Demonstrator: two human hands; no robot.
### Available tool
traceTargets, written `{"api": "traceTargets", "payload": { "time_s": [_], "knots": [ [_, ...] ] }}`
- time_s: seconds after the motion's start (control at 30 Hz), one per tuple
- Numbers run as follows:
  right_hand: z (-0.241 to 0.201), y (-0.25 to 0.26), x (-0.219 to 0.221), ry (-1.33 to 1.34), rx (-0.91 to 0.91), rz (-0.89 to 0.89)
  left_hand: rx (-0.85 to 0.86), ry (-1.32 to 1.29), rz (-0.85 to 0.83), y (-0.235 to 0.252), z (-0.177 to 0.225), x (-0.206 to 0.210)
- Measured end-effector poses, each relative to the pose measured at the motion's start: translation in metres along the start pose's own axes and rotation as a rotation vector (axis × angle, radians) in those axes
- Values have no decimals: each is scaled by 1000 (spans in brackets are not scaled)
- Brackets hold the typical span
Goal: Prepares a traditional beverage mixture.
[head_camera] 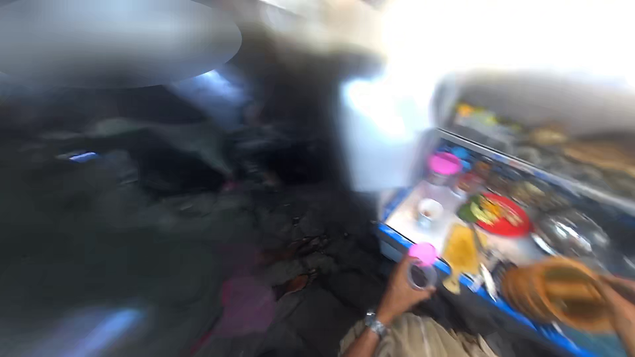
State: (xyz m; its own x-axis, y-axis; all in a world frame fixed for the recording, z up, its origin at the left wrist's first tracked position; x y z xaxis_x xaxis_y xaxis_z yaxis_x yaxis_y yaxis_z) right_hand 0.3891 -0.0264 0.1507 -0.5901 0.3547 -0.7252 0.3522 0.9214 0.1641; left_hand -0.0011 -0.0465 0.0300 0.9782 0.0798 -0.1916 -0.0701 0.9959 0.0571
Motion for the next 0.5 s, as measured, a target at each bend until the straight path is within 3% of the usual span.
{"api": "traceTargets", "payload": {
  "time_s": [0.1,0.27,0.5],
  "knots": [
    [16,5,-11,-40,35,101,-2,12,-34,1,-3,4],
    [44,-2,-10,-23,249,33,13,-32,-50,-2,-7,13],
    [56,11,22,-36,280,-23,21,31,-106,-2,-4,21]
  ]
}}
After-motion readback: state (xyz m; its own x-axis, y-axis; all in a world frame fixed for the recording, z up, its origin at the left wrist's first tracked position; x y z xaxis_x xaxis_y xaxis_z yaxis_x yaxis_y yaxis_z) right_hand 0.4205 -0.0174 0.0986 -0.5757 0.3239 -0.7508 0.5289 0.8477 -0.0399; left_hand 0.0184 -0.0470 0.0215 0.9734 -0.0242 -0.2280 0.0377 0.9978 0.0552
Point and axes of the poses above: each hand's wrist, its own y-axis towards the middle knuckle, its own x-axis out of the palm, z = x × y, the point moved 1 cm from there along y, towards the middle knuckle, and after that the axes turned 3 degrees about z, right-handed, at the moved point
